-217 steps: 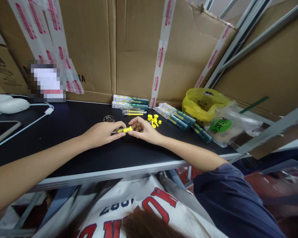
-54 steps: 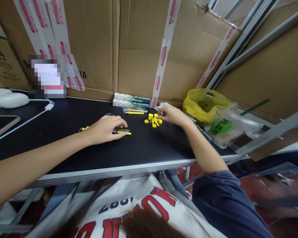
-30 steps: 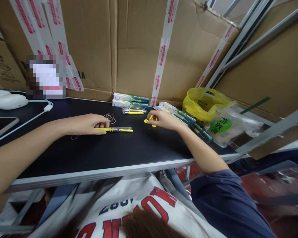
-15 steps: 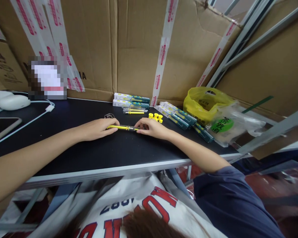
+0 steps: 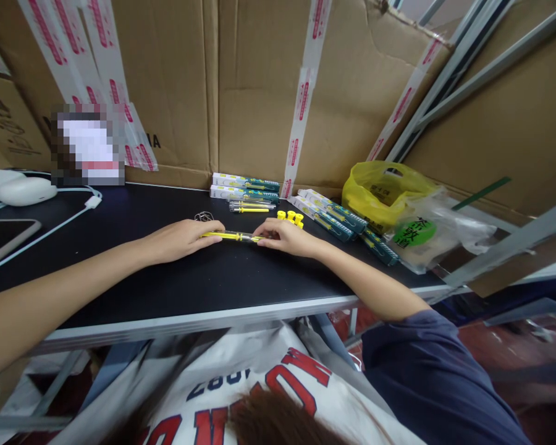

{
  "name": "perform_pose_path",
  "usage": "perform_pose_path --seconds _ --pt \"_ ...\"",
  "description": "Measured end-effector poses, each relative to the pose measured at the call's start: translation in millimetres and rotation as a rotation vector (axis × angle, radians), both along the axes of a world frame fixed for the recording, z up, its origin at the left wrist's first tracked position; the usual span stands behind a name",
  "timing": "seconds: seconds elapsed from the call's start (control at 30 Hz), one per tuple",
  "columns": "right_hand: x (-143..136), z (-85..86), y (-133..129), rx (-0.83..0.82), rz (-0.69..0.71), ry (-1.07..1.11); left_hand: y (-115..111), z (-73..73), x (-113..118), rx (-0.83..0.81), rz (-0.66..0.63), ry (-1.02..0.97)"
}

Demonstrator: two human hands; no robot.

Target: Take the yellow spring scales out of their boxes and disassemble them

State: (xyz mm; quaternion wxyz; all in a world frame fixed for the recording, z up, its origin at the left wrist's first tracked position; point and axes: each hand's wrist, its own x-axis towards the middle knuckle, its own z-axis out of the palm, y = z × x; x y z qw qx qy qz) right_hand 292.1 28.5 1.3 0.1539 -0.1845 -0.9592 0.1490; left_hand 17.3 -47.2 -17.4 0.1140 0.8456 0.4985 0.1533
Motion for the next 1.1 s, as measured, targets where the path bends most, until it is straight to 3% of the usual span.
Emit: perform_pose_path --seconds 0.43,0.73,0.87,1.1 --pt "1 5.0 -2 -0.041 0.028 -0.079 5 0.5 -4 0.008 -0.02 -0.143" --pt "11 14.5 6 -0.043 -0.089 0.009 5 1.8 -5 0.008 0.024 -0.116" --pt "18 22.6 16 -0.142 -0.062 0.177 5 2.1 -7 0.022 0.048 -0.122" --pt "23 36.0 20 -0.5 -0.1 0.465 4 2.9 -8 0.039 0.02 -0.147"
